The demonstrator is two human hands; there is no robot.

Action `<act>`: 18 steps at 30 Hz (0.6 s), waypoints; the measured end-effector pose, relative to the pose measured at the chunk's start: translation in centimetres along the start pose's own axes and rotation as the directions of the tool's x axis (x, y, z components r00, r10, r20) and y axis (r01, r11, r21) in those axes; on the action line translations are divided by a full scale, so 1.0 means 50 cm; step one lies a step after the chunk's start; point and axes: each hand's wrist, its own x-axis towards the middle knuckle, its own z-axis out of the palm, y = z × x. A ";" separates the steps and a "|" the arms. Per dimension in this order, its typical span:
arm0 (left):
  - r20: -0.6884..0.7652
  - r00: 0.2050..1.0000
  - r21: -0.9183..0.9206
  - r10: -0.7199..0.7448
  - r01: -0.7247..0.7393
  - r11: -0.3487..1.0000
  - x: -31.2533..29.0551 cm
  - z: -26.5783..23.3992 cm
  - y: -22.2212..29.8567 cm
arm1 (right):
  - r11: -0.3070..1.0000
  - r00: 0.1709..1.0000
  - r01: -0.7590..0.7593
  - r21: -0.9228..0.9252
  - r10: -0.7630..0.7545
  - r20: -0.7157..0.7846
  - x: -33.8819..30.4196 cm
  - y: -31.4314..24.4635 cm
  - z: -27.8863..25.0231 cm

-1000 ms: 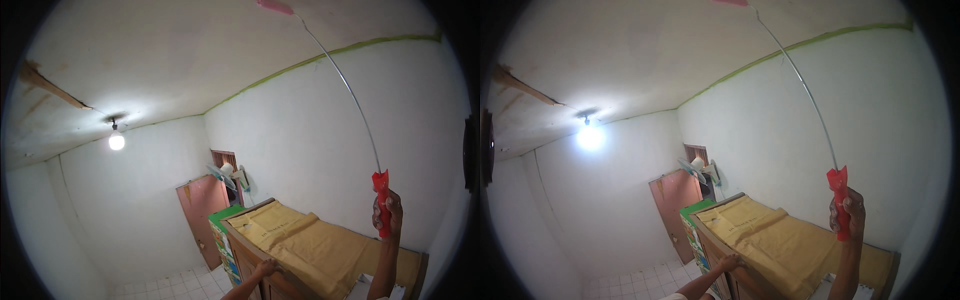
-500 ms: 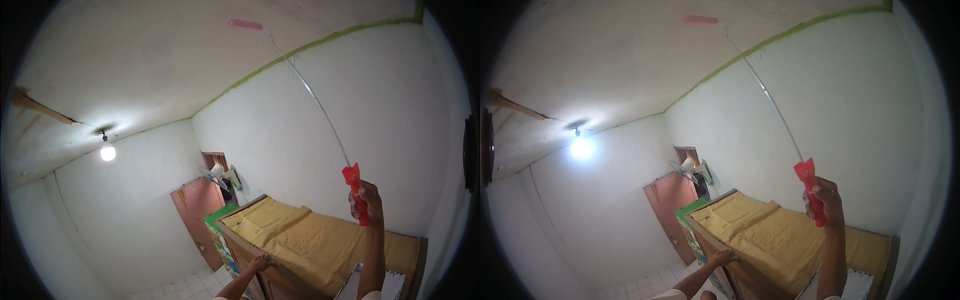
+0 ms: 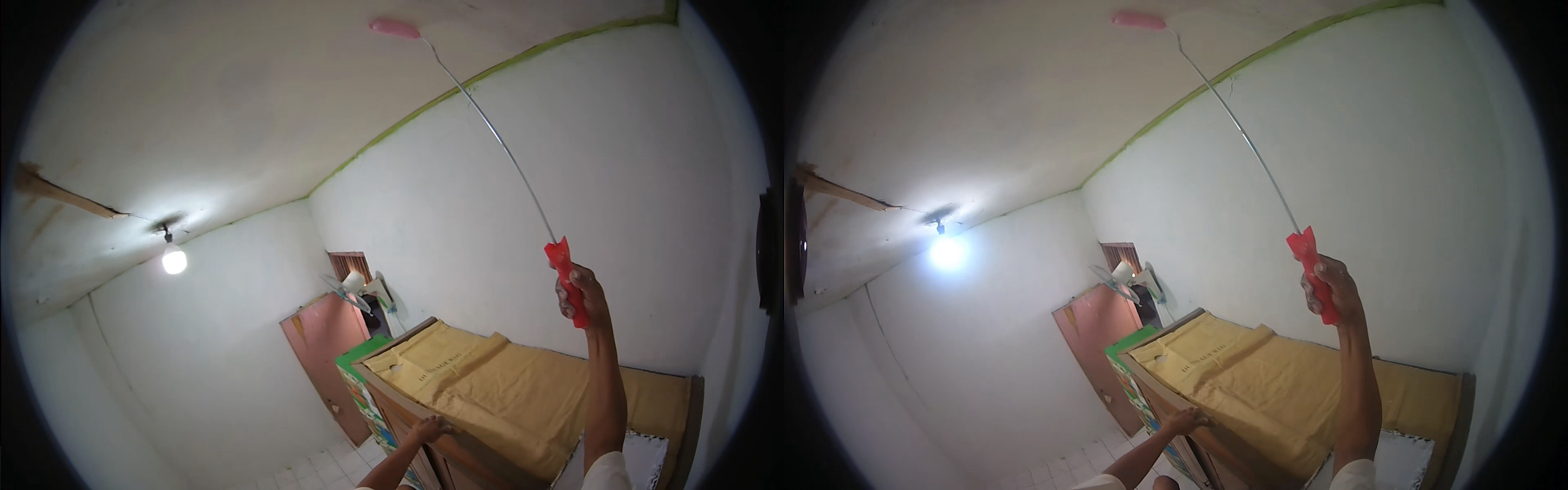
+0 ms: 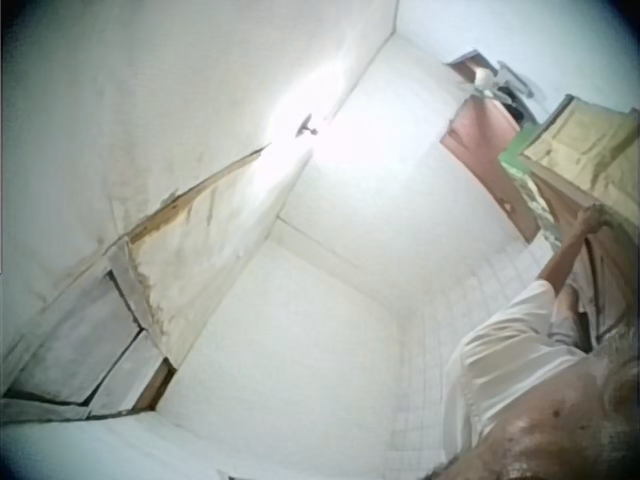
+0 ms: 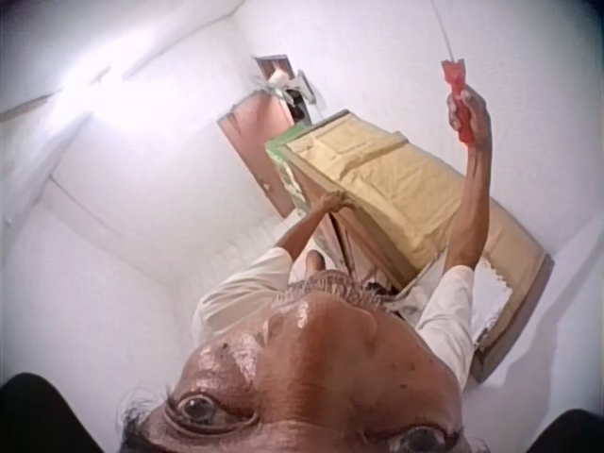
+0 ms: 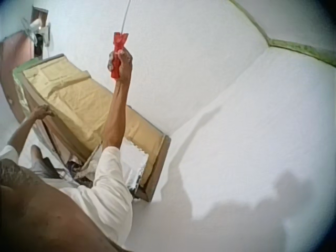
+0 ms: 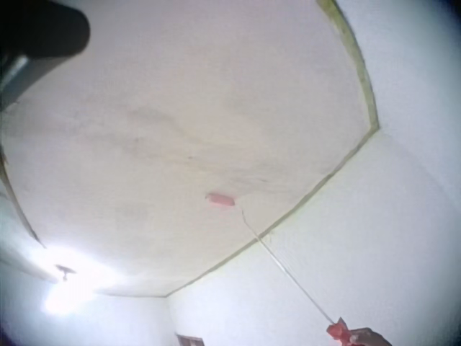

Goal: The person paints a ceiling using a roller, repeatedly dipping the roller into a paint tray and applying paint to the edge of the ceiling and wall.

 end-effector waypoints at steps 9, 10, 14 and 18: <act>-0.010 0.999 -0.005 -0.031 0.031 1.000 -0.012 -0.017 0.025 | 0.973 0.994 -0.070 -0.219 0.050 -0.096 -0.097 0.008 0.018; -0.015 1.000 -0.004 -0.020 0.020 1.000 -0.015 -0.016 0.025 | 0.971 0.989 -0.094 -0.222 0.065 -0.135 -0.101 0.019 0.019; -0.026 1.000 -0.022 -0.008 0.008 1.000 -0.031 -0.016 0.015 | 0.851 0.979 -0.139 -0.507 0.042 -0.198 -0.124 0.021 0.079; -0.059 0.998 -0.029 -0.027 0.026 0.999 -0.027 0.007 0.000 | 0.797 0.976 -0.087 -0.598 -0.054 -0.213 -0.129 0.006 0.087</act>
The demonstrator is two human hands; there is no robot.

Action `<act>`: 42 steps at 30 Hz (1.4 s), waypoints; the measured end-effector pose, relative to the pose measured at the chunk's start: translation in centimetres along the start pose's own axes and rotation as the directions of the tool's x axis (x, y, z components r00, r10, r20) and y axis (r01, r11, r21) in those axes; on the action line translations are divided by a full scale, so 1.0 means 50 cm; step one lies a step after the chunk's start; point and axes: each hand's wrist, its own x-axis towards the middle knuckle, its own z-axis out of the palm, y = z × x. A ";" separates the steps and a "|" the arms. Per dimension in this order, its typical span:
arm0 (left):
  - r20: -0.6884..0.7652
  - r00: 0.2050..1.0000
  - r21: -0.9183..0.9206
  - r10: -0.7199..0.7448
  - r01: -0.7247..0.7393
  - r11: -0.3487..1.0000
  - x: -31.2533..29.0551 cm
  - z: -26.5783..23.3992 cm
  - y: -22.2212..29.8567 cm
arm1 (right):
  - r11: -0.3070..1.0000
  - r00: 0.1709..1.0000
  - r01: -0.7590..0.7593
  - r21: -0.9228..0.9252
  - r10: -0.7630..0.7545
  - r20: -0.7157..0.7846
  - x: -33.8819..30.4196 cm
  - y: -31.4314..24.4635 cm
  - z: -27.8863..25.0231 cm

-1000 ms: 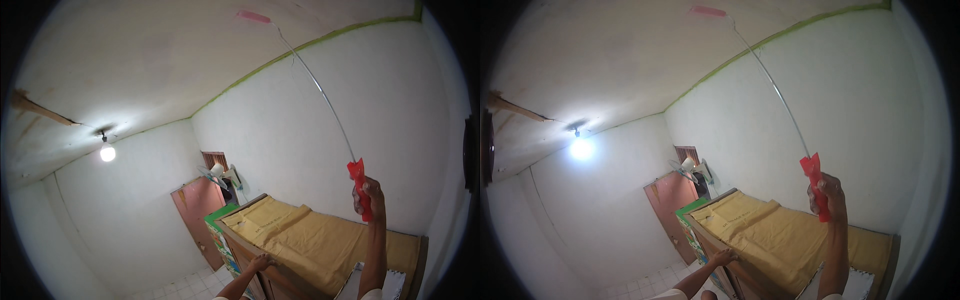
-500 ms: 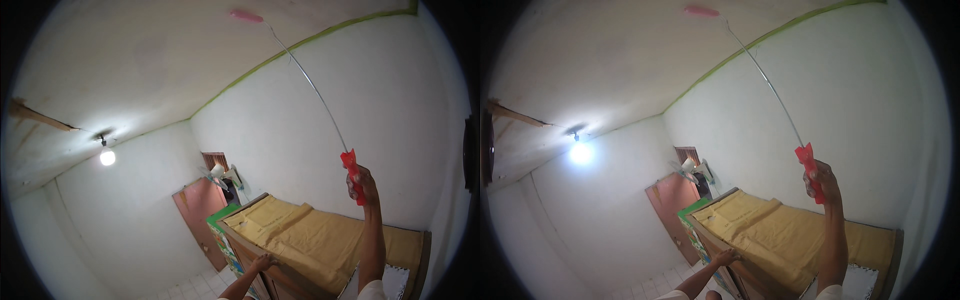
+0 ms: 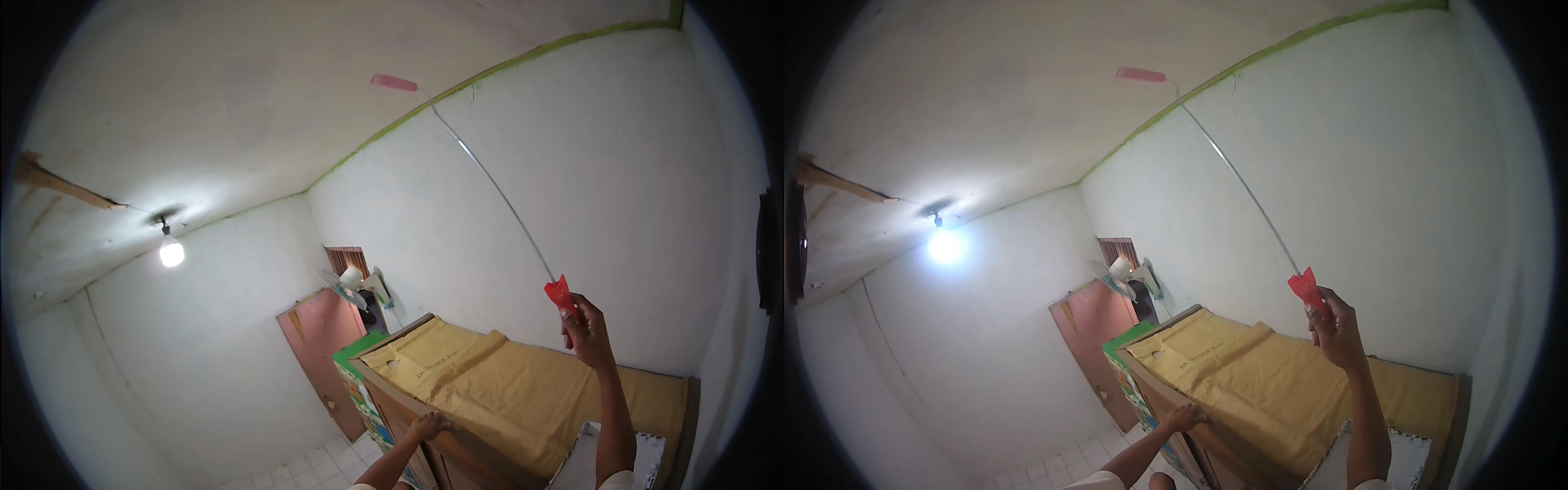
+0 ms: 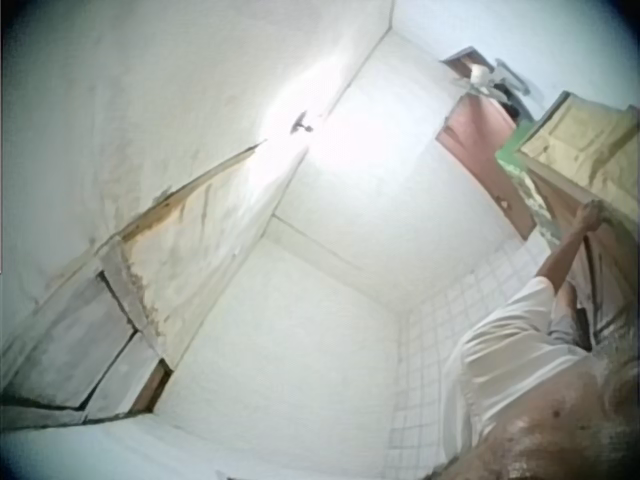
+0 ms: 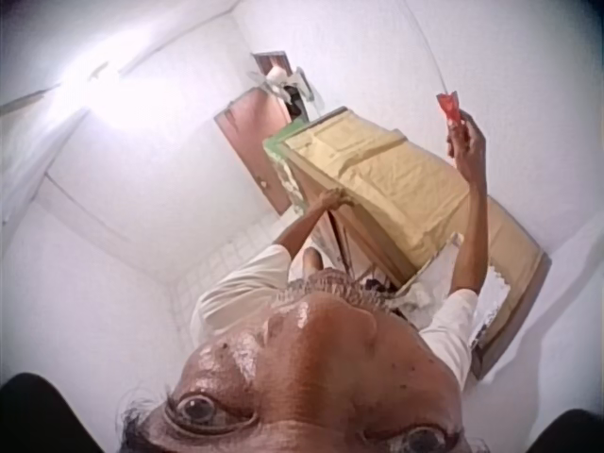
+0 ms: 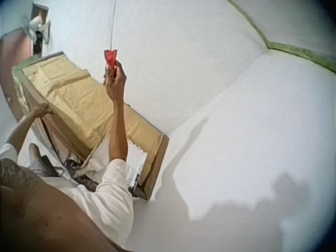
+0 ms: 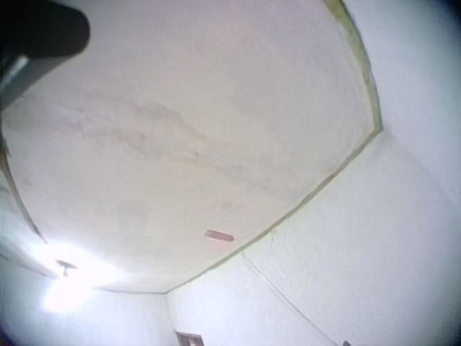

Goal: The person paints a ceiling using a roller, repeatedly dipping the roller into a paint tray and applying paint to the edge of the ceiling and wall.

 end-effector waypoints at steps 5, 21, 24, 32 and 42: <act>0.093 0.996 -0.020 -0.015 0.017 1.000 0.009 -0.029 0.028 | 0.989 0.991 0.062 -0.135 -0.076 -0.106 0.007 -0.043 -0.062; 0.124 0.992 -0.007 0.027 -0.027 1.000 0.041 -0.006 0.017 | 0.980 0.995 0.065 -0.189 -0.078 -0.063 0.173 -0.106 -0.131; 0.088 0.996 -0.028 -0.006 0.009 1.000 0.032 0.000 -0.001 | 0.981 0.997 0.069 -0.181 -0.076 -0.028 0.175 -0.117 -0.125; 0.151 0.987 -0.006 -0.057 0.058 0.998 0.022 -0.012 -0.004 | 0.979 0.978 0.114 -0.171 -0.141 -0.154 0.100 -0.101 -0.219; 0.077 0.997 -0.005 -0.032 0.032 0.999 0.043 0.027 -0.006 | 0.991 0.996 0.082 -0.107 -0.080 0.026 0.213 -0.100 -0.062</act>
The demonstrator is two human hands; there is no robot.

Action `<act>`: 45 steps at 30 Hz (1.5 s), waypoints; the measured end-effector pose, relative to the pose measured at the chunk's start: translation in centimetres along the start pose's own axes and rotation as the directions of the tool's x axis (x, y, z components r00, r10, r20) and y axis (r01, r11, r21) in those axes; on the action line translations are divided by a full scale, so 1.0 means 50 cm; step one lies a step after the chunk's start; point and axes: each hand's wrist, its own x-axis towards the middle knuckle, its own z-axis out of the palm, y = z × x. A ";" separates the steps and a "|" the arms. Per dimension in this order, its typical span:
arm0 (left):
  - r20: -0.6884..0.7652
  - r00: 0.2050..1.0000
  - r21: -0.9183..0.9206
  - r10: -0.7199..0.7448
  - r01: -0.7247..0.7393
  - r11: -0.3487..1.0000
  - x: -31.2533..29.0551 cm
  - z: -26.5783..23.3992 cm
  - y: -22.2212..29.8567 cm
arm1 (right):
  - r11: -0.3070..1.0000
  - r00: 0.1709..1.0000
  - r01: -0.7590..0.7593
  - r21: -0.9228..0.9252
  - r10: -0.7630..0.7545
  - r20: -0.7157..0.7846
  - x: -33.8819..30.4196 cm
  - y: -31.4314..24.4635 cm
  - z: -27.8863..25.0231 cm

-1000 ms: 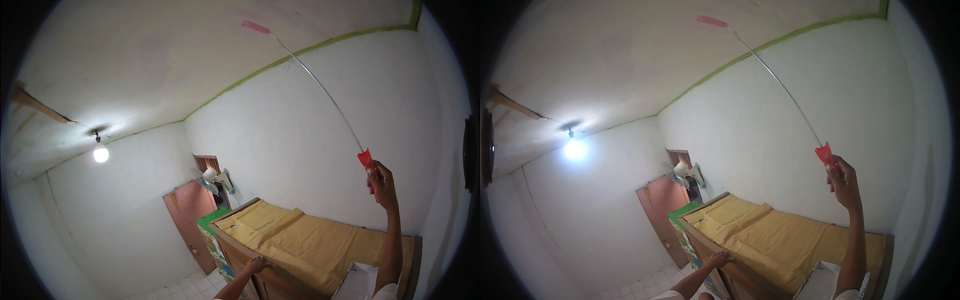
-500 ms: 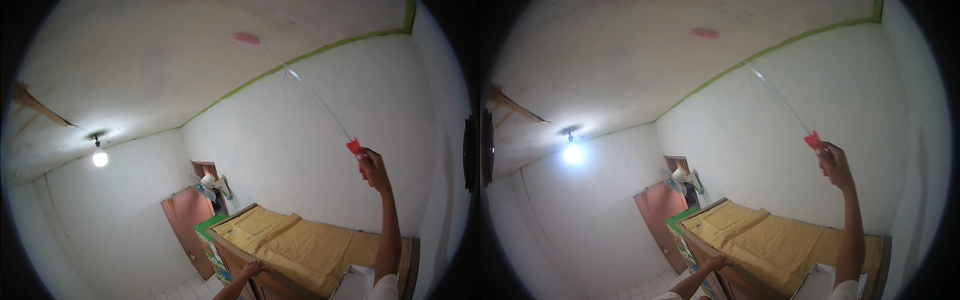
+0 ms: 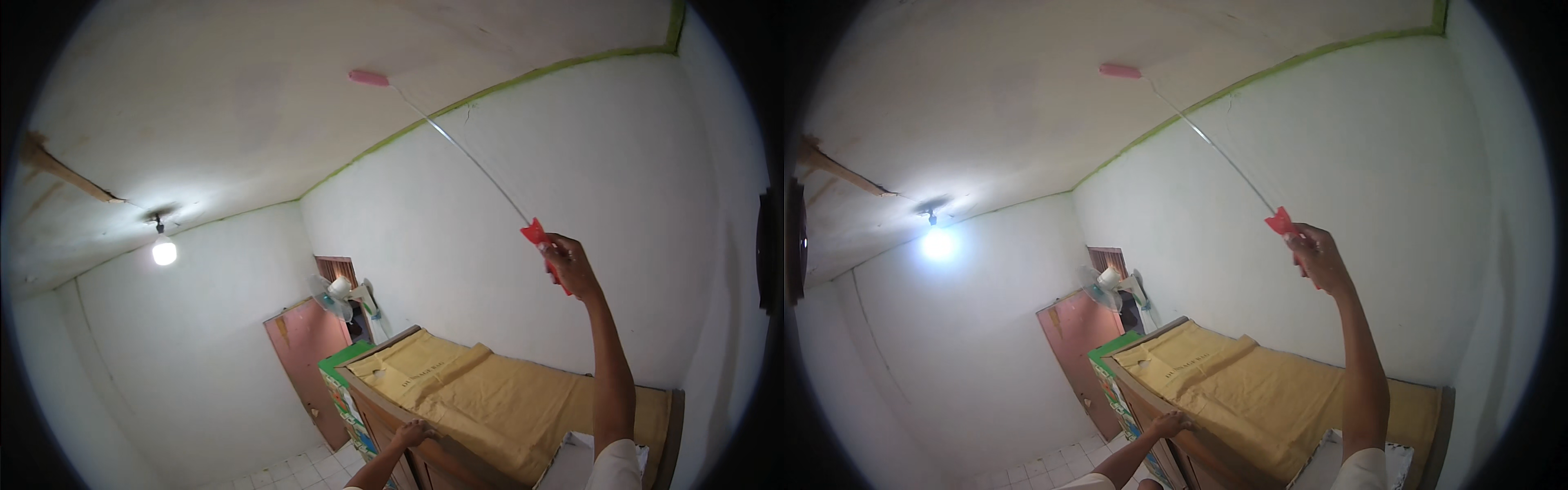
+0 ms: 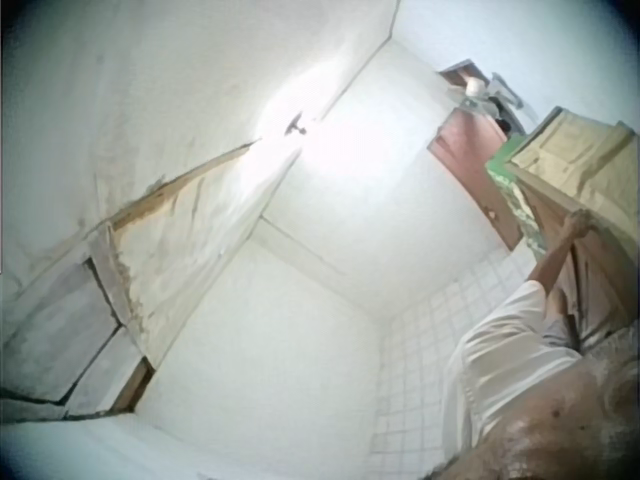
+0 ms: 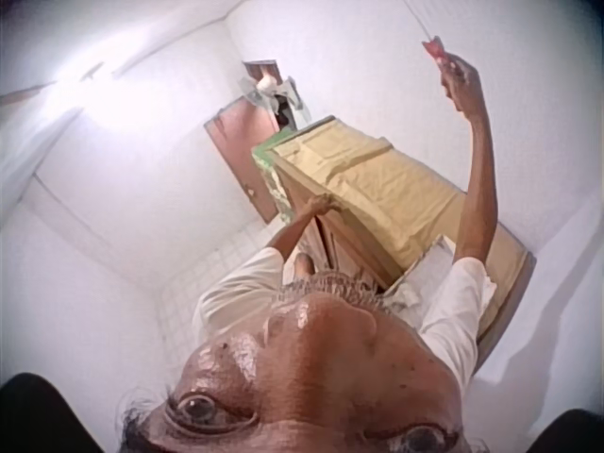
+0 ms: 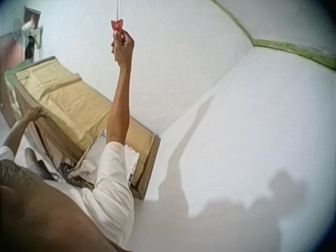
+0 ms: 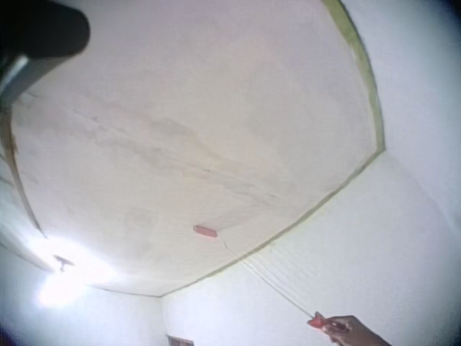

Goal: The person paints a ceiling using a roller, repeatedly dipping the roller into a paint tray and applying paint to the edge of the ceiling and wall.

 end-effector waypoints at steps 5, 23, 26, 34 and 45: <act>-0.076 0.979 0.221 0.188 -0.167 0.961 0.039 0.068 -0.056 | 0.999 0.997 -0.039 0.018 0.040 -0.060 -0.081 -0.007 -0.012; -0.001 0.973 0.100 0.231 -0.230 0.968 -0.063 -0.074 0.059 | 0.497 0.493 -0.846 -0.195 0.588 -0.641 -0.948 -0.156 -0.091; -0.189 0.981 0.078 0.035 -0.021 0.997 -0.052 -0.030 0.060 | 0.293 0.400 -0.914 -0.280 0.552 -0.732 -1.016 -0.258 -0.100; -0.307 0.946 0.130 -0.102 0.148 0.980 0.035 0.006 0.079 | -0.166 0.207 -0.916 -0.364 0.583 -0.786 -1.043 -0.461 -0.065; -0.274 0.959 0.153 -0.070 0.115 0.981 0.025 -0.007 0.093 | -0.242 0.094 -0.924 -0.295 0.604 -0.791 -1.036 -0.489 0.010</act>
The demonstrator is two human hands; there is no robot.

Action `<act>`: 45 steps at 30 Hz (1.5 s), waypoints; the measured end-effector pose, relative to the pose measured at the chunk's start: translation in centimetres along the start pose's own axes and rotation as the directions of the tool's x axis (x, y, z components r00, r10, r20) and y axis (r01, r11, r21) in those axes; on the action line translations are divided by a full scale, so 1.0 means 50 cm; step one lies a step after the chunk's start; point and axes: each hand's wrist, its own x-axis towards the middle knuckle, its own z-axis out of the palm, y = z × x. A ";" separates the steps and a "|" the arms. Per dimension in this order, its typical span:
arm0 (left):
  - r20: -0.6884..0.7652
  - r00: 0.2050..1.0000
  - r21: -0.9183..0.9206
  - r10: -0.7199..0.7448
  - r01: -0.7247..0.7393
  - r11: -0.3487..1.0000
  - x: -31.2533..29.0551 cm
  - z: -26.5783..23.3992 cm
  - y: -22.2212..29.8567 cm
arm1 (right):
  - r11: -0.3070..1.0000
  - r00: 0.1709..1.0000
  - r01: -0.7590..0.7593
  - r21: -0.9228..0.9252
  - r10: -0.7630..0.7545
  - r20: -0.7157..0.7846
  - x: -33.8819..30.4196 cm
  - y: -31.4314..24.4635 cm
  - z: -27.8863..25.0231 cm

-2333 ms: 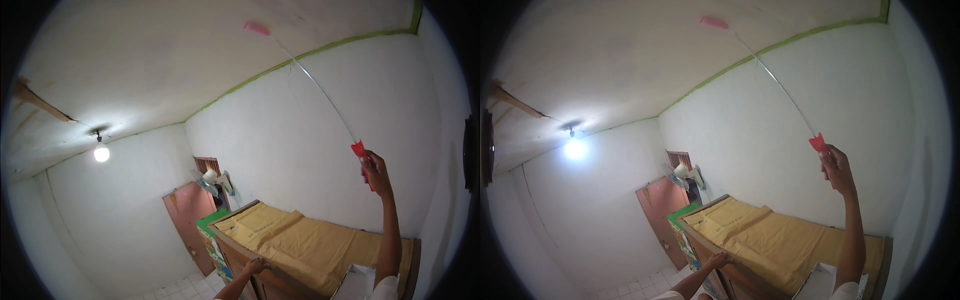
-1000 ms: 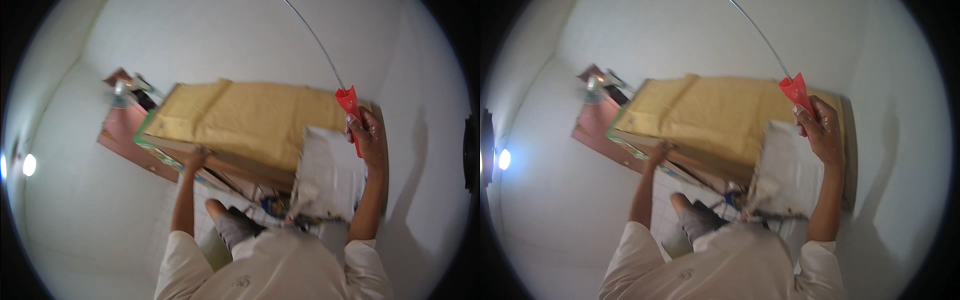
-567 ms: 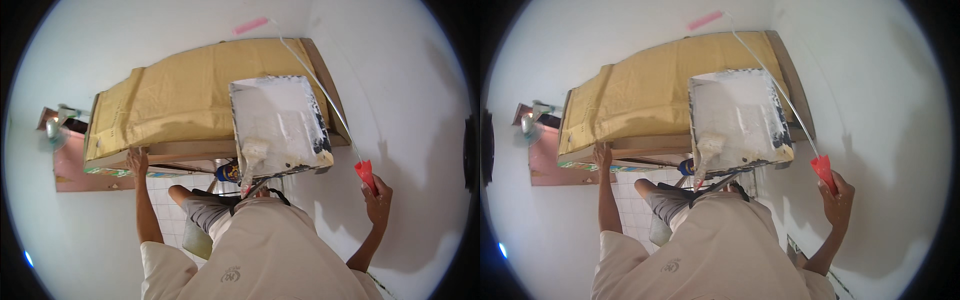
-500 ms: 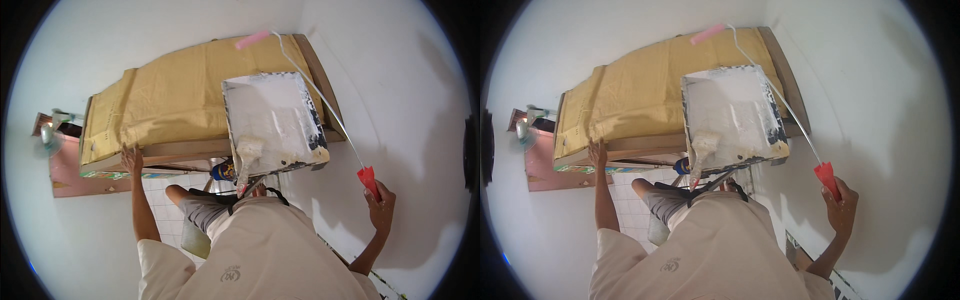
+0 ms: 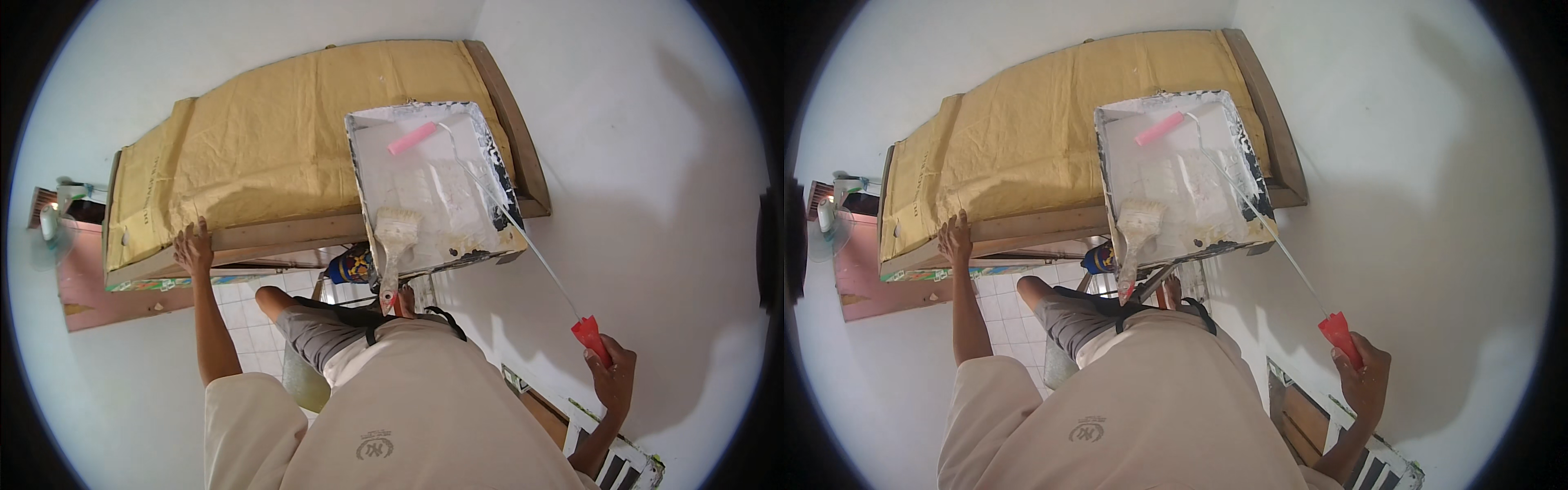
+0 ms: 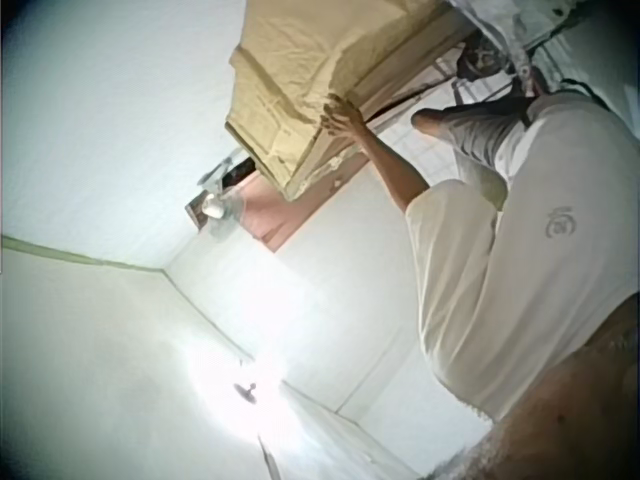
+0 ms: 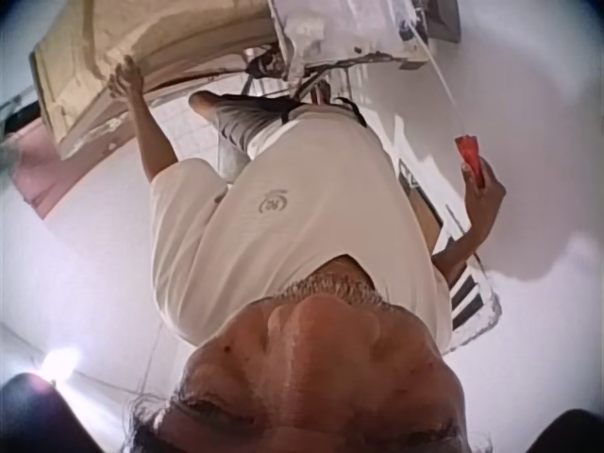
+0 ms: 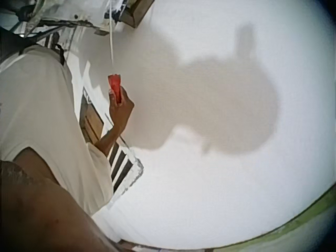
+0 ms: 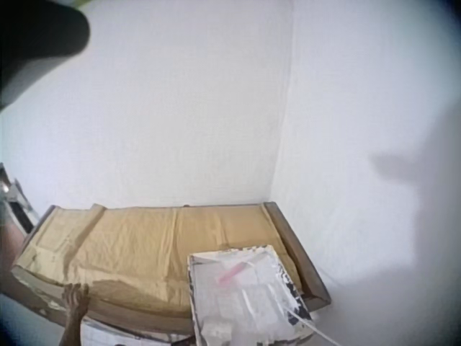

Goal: The person paints a ceiling using a roller, repeatedly dipping the roller into a paint tray and applying paint to the edge of the ceiling and wall.

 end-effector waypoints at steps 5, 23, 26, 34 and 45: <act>0.016 1.000 -0.011 0.012 -0.012 1.000 -0.002 -0.006 0.006 | 1.000 1.000 -0.021 0.014 0.021 0.012 0.000 -0.008 0.016; 0.060 0.998 0.019 0.018 -0.020 1.000 0.004 -0.013 0.014 | 0.996 0.996 -0.080 -0.041 0.082 0.029 -0.053 -0.031 0.029; 0.058 0.998 0.025 0.008 -0.009 1.000 0.004 -0.015 0.017 | 0.995 0.996 -0.094 -0.045 0.094 -0.005 -0.116 -0.022 0.011; 0.051 0.998 0.024 0.029 -0.030 0.999 0.004 -0.013 0.010 | 0.987 0.987 -0.161 -0.012 0.161 -0.010 -0.116 -0.054 0.039; 0.063 0.998 0.025 0.007 -0.009 1.000 0.006 -0.005 -0.001 | 0.963 0.980 -0.136 -0.232 0.095 -0.177 -0.219 -0.028 0.003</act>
